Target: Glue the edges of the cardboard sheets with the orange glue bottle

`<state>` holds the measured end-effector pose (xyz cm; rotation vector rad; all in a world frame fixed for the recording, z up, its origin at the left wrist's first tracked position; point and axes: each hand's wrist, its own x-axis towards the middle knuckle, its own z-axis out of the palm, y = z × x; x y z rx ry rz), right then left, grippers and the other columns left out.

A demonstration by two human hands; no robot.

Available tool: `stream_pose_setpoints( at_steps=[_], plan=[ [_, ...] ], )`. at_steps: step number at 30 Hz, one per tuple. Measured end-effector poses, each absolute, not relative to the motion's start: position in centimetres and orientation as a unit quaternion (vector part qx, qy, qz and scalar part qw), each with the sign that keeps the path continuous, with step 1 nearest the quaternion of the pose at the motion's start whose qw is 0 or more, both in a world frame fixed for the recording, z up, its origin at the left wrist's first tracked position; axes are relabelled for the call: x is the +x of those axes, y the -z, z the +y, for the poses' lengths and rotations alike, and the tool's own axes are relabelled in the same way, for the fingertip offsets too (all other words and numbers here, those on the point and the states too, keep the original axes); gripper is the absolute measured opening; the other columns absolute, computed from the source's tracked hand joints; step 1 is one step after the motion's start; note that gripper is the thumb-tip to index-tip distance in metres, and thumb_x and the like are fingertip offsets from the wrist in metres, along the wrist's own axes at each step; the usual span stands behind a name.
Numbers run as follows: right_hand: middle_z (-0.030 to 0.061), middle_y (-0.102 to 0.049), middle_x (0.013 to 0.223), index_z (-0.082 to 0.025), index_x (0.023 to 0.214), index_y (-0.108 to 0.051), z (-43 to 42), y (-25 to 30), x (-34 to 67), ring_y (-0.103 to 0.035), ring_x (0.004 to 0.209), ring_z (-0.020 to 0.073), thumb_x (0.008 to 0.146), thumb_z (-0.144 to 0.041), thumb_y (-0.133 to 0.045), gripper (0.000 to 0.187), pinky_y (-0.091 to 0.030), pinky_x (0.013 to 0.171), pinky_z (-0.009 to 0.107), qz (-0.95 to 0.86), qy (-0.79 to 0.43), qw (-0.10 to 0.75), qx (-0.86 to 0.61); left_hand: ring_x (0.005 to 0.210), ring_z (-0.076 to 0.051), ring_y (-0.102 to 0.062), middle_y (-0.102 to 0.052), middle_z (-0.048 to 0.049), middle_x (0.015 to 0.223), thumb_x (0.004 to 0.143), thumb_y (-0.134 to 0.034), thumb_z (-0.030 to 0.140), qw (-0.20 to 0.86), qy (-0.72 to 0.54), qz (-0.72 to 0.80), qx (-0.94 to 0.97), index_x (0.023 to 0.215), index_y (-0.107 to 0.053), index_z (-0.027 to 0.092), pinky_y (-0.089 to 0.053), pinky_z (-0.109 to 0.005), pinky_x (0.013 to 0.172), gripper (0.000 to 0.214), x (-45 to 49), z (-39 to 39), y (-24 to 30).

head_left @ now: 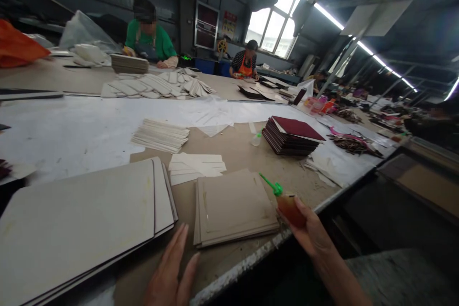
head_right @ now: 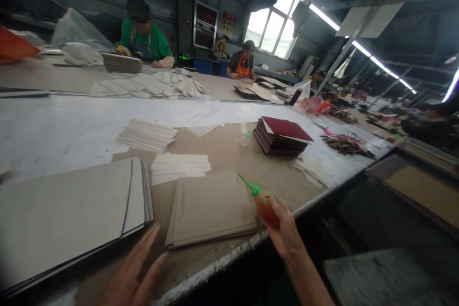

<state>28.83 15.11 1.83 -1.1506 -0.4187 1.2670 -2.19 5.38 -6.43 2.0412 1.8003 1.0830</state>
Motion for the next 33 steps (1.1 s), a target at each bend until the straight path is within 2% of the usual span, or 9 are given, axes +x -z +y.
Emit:
stream_pose_setpoints(
  at_steps=[3, 7, 14, 18, 27, 33],
  plan=[
    [-0.0003, -0.071, 0.08, -0.017, 0.079, -0.068, 15.0, -1.4, 28.0, -0.063, 0.075, 0.0137, 0.057, -0.031, -0.084, 0.031, -0.057, 0.07, 0.028, -0.189, -0.564, 0.635, -0.493, 0.119, -0.026, -0.05, -0.05, -0.0158, 0.132, 0.092, -0.039, 0.032, 0.011, -0.355, 0.6, 0.717, 0.141, -0.028, 0.015, -0.051, -0.039, 0.092, 0.053, 0.1, 7.5, 6.8],
    [-0.0009, -0.071, 0.082, -0.018, 0.082, -0.068, 14.5, -1.1, 27.3, -0.063, 0.075, 0.0126, 0.058, -0.031, -0.083, 0.031, -0.056, 0.069, 0.024, -0.176, -0.573, 0.641, -0.48, 0.119, -0.032, -0.049, -0.049, -0.0209, 0.131, 0.093, -0.037, 0.034, -0.058, -0.35, 0.595, 0.721, 0.144, -0.018, 0.013, -0.052, -0.046, 0.088, 0.058, 1.2, 7.9, 7.8],
    [-0.0014, -0.07, 0.082, -0.018, 0.082, -0.067, 14.0, -1.1, 26.4, -0.063, 0.077, 0.0117, 0.054, -0.032, -0.085, 0.036, -0.054, 0.069, 0.019, -0.167, -0.552, 0.659, -0.484, 0.123, -0.032, -0.045, -0.048, -0.0187, 0.132, 0.093, -0.036, 0.03, -0.068, -0.337, 0.605, 0.718, 0.144, -0.016, 0.016, -0.051, -0.049, 0.088, 0.056, 1.5, 7.2, 6.6],
    [-0.0023, -0.07, 0.083, -0.019, 0.085, -0.067, 14.0, -1.2, 26.1, -0.062, 0.077, 0.0108, 0.056, -0.031, -0.083, 0.035, -0.053, 0.069, 0.017, -0.197, -0.536, 0.669, -0.476, 0.126, -0.031, -0.041, -0.047, -0.0169, 0.134, 0.093, -0.036, 0.027, -0.075, -0.334, 0.604, 0.72, 0.143, -0.02, 0.016, -0.046, -0.05, 0.093, 0.054, 1.7, 6.9, 6.3],
    [-0.0027, -0.07, 0.082, -0.02, 0.086, -0.068, 13.7, -1.4, 26.1, -0.062, 0.079, 0.0119, 0.061, -0.031, -0.08, 0.03, -0.054, 0.071, 0.02, -0.191, -0.517, 0.69, -0.469, 0.121, -0.025, -0.047, -0.057, -0.0115, 0.124, 0.094, -0.041, 0.033, -0.059, -0.382, 0.58, 0.717, 0.129, -0.042, 0.015, -0.037, -0.042, 0.101, 0.04, 0.9, 7.5, 5.5],
    [-0.0028, -0.07, 0.078, -0.018, 0.079, -0.068, 13.8, -1.8, 26.4, -0.062, 0.076, 0.0128, 0.056, -0.032, -0.082, 0.03, -0.055, 0.072, 0.026, -0.153, -0.52, 0.697, -0.47, 0.104, -0.022, -0.057, -0.063, -0.0105, 0.108, 0.091, -0.048, 0.036, -0.064, -0.434, 0.574, 0.692, 0.114, -0.052, 0.014, -0.04, -0.035, 0.092, 0.032, 1.2, 8.1, 4.1]
  ],
)
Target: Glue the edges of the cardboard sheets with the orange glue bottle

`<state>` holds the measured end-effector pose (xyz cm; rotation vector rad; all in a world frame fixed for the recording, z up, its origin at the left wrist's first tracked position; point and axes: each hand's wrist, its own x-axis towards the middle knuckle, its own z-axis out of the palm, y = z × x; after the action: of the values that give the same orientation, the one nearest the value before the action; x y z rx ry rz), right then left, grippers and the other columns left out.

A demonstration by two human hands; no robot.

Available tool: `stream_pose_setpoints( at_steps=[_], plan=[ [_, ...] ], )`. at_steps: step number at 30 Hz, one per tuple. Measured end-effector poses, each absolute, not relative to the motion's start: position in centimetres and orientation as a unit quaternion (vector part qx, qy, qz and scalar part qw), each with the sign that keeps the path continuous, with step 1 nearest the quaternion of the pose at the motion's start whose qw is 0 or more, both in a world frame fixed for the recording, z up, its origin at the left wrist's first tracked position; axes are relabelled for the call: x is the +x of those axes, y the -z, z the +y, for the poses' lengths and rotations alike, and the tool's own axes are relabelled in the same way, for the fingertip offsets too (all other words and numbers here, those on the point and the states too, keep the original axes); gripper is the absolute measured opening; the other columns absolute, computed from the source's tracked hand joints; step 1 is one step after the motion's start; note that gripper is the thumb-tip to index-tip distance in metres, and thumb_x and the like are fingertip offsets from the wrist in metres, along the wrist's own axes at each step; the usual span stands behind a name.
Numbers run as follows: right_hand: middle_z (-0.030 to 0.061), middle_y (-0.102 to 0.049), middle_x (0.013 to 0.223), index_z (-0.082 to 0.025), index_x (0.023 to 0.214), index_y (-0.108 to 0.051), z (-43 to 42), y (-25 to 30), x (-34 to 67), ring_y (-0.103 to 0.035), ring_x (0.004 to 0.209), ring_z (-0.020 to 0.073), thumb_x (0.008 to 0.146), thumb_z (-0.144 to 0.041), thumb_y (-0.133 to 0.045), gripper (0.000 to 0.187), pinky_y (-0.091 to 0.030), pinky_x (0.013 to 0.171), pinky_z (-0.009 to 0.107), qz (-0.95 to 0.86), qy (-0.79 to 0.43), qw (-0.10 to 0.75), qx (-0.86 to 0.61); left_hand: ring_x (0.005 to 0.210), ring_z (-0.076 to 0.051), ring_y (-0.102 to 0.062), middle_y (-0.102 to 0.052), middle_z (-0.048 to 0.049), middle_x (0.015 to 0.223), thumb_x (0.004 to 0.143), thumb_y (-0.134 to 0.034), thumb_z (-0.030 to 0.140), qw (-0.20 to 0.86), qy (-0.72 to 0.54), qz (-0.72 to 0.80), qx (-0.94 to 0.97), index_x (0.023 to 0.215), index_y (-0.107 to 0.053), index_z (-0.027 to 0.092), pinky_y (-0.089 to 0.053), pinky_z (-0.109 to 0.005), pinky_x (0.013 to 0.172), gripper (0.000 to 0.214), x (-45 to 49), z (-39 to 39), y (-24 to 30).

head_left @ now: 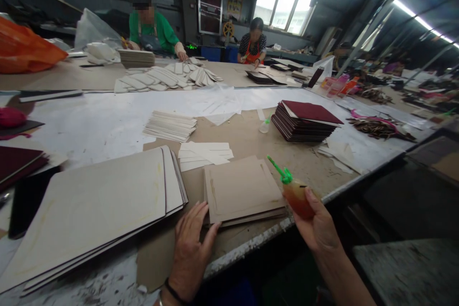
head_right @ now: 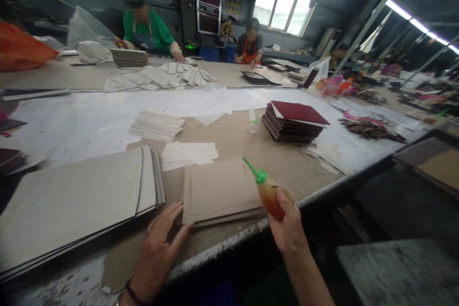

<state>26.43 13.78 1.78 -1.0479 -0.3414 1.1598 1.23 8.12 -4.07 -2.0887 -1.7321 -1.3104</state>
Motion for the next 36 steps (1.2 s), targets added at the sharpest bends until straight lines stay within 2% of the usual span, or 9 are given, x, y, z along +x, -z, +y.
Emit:
stream_pose_setpoints(
  at_steps=[5, 9, 13, 17, 19, 21, 26, 33, 36],
  plan=[
    [-0.0016, -0.07, 0.079, -0.018, 0.077, -0.068, 13.8, -2.0, 26.6, -0.063, 0.079, 0.0154, 0.059, -0.031, -0.08, 0.025, -0.054, 0.08, 0.031, -0.118, -0.53, 0.697, -0.468, 0.097, -0.021, -0.059, -0.064, -0.0093, 0.101, 0.09, -0.052, 0.029, 0.079, 0.449, -0.547, -0.702, 0.109, -0.054, 0.016, -0.042, -0.033, 0.089, 0.023, 1.1, 8.9, 3.7],
    [-0.0004, -0.071, 0.081, -0.018, 0.077, -0.069, 13.9, -2.0, 26.8, -0.065, 0.081, 0.0174, 0.06, -0.032, -0.08, 0.025, -0.053, 0.083, 0.034, -0.096, -0.54, 0.694, -0.466, 0.086, -0.018, -0.063, -0.066, -0.006, 0.094, 0.089, -0.052, 0.035, 0.04, 0.478, -0.564, -0.673, 0.103, -0.057, 0.019, -0.047, -0.027, 0.082, 0.021, 1.1, 9.0, 3.9],
    [0.0019, -0.072, 0.083, -0.017, 0.076, -0.07, 14.1, -2.0, 26.8, -0.065, 0.081, 0.018, 0.056, -0.031, -0.082, 0.028, -0.055, 0.08, 0.033, -0.065, -0.548, 0.695, -0.46, 0.079, -0.018, -0.066, -0.068, -0.0027, 0.088, 0.078, -0.061, 0.046, -0.163, 0.491, -0.648, -0.559, 0.096, -0.058, 0.022, -0.051, -0.027, 0.076, 0.03, 1.5, 8.8, 3.4],
    [0.0007, -0.072, 0.081, -0.017, 0.075, -0.069, 14.2, -2.0, 26.8, -0.065, 0.078, 0.0173, 0.057, -0.028, -0.081, 0.024, -0.057, 0.078, 0.034, -0.065, -0.542, 0.702, -0.458, 0.078, -0.022, -0.067, -0.069, -0.0065, 0.081, 0.059, -0.071, 0.054, -0.433, 0.539, -0.641, -0.333, 0.106, -0.052, 0.015, -0.053, -0.029, 0.071, 0.064, 1.9, 9.5, 1.0],
    [0.0004, -0.072, 0.081, -0.018, 0.075, -0.069, 14.2, -2.0, 26.8, -0.065, 0.078, 0.0172, 0.058, -0.026, -0.08, 0.022, -0.057, 0.077, 0.035, -0.061, -0.546, 0.701, -0.455, 0.069, -0.02, -0.066, -0.069, -0.0072, 0.074, 0.054, -0.075, 0.05, -0.517, 0.534, -0.621, -0.249, 0.109, -0.05, 0.011, -0.052, -0.027, 0.063, 0.072, 2.0, 10.1, -0.3],
    [0.0006, -0.072, 0.081, -0.018, 0.074, -0.068, 14.2, -1.8, 26.8, -0.065, 0.079, 0.0172, 0.059, -0.025, -0.08, 0.02, -0.057, 0.077, 0.034, -0.06, -0.55, 0.697, -0.456, 0.062, -0.018, -0.065, -0.069, -0.0087, 0.076, 0.054, -0.078, 0.041, -0.567, 0.515, -0.609, -0.203, 0.105, -0.054, 0.008, -0.049, -0.024, 0.056, 0.065, 2.0, 10.6, -1.3],
    [0.0009, -0.072, 0.081, -0.019, 0.075, -0.068, 14.5, -1.6, 26.9, -0.066, 0.079, 0.0176, 0.064, -0.025, -0.076, 0.015, -0.057, 0.077, 0.034, -0.05, -0.555, 0.69, -0.462, 0.06, -0.016, -0.066, -0.069, -0.0093, 0.081, 0.06, -0.075, 0.024, -0.597, 0.518, -0.587, -0.176, 0.089, -0.063, 0.008, -0.045, -0.021, 0.05, 0.035, 2.3, 10.8, -1.7],
    [0.0028, -0.073, 0.079, -0.017, 0.079, -0.068, 13.9, -2.3, 28.2, -0.067, 0.073, 0.0167, 0.069, -0.023, -0.071, 0.012, -0.059, 0.067, 0.028, -0.018, -0.553, 0.701, -0.45, 0.059, -0.016, -0.066, -0.07, -0.0078, 0.08, 0.062, -0.077, 0.019, -0.59, 0.555, -0.567, -0.15, 0.092, -0.064, 0.009, -0.047, -0.021, 0.052, 0.034, 2.4, 10.5, -1.4],
    [0.0035, -0.073, 0.082, -0.017, 0.079, -0.068, 13.5, -2.5, 29.4, -0.068, 0.077, 0.0199, 0.071, -0.024, -0.069, 0.011, -0.06, 0.07, 0.036, -0.01, -0.545, 0.715, -0.438, 0.055, -0.014, -0.065, -0.069, -0.0073, 0.074, 0.07, -0.069, 0.009, -0.573, 0.568, -0.576, -0.13, 0.091, -0.062, 0.007, -0.046, -0.019, 0.049, 0.022, 2.8, 11.8, -2.5]
  ],
)
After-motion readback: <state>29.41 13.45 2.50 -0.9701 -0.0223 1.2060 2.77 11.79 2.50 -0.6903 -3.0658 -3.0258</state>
